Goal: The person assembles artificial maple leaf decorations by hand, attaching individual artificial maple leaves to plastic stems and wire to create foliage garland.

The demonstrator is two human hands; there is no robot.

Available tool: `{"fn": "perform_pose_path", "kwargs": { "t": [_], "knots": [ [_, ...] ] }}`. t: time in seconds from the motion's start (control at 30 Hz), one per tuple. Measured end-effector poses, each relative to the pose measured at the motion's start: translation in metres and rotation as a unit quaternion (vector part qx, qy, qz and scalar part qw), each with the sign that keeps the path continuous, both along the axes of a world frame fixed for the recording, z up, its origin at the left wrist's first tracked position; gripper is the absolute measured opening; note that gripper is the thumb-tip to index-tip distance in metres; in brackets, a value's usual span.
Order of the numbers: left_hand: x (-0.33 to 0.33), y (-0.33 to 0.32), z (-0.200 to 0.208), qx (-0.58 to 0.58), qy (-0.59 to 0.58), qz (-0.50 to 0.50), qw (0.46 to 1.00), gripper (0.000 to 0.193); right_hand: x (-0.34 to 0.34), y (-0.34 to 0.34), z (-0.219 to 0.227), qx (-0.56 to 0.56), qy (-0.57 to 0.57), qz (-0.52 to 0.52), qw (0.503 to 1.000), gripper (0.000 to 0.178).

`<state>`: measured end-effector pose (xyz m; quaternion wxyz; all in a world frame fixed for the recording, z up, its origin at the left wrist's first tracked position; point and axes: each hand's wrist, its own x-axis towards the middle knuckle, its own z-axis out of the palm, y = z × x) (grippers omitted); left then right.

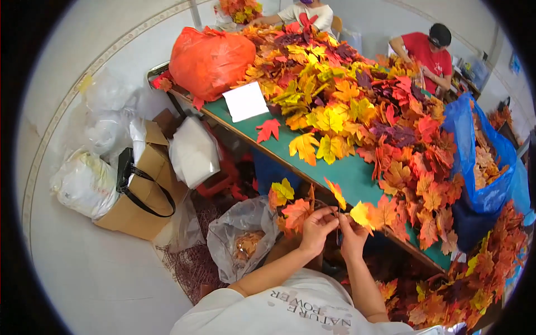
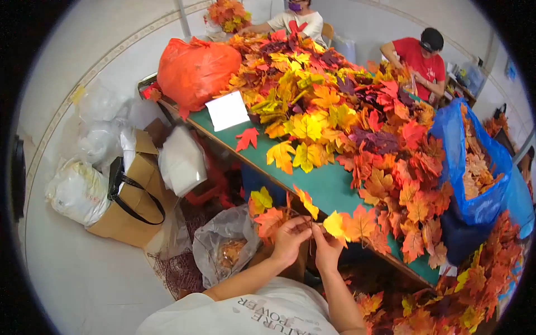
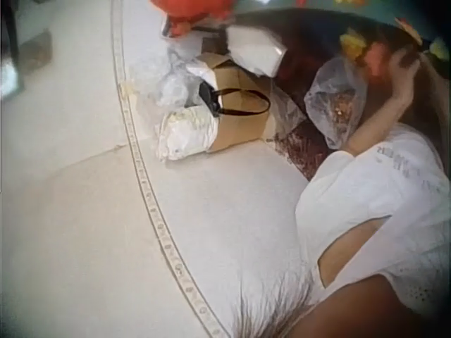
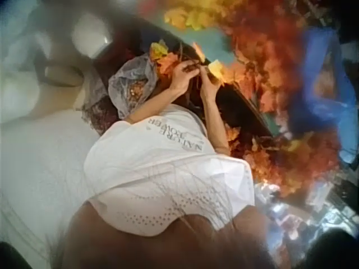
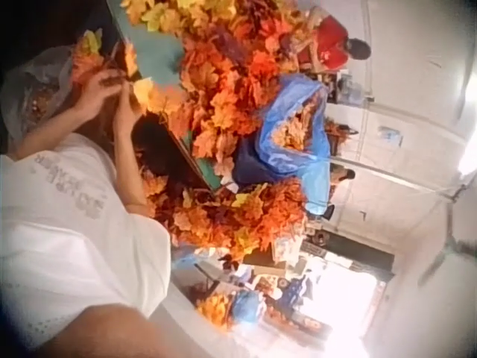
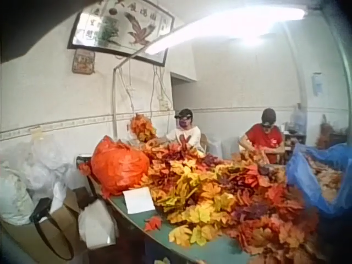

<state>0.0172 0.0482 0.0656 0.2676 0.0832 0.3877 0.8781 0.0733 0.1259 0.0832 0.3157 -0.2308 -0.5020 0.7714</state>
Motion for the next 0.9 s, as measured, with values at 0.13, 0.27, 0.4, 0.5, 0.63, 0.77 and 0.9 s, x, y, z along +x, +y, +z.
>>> {"fn": "perform_pose_path", "kwargs": {
  "t": [0.13, 0.27, 0.4, 0.5, 0.63, 0.77, 0.9],
  "knots": [
    [-0.016, 0.003, 0.007, -0.053, -0.036, 0.014, 0.998, 0.021, -0.014, 0.005, 0.017, 0.119, -0.071, 0.04, 0.99, 0.015],
    [-0.037, 0.003, -0.003, -0.002, -0.038, -0.007, 0.999, 0.02, -0.029, 0.026, -0.002, 0.207, -0.009, 0.081, 0.975, 0.014],
    [-0.039, -0.001, 0.007, 0.006, -0.078, 0.001, 0.997, 0.023, -0.01, 0.044, 0.035, -0.013, 0.033, 0.096, 0.995, 0.033],
    [-0.033, -0.003, 0.007, 0.0, -0.088, -0.001, 0.996, 0.023, 0.009, 0.071, 0.047, -0.08, 0.091, 0.027, 0.992, 0.035],
    [-0.029, -0.011, 0.0, -0.003, -0.099, -0.034, 0.995, 0.022, 0.003, 0.099, 0.063, 0.032, 0.024, -0.059, 0.997, 0.025],
    [-0.037, -0.02, -0.006, 0.014, -0.136, -0.078, 0.988, 0.018, -0.019, 0.163, 0.137, 0.197, -0.033, -0.117, 0.973, 0.023],
    [-0.041, -0.004, -0.004, 0.066, -0.144, -0.116, 0.981, 0.014, -0.017, 0.243, 0.167, -0.132, 0.195, 0.213, 0.948, 0.086]
  ]
}}
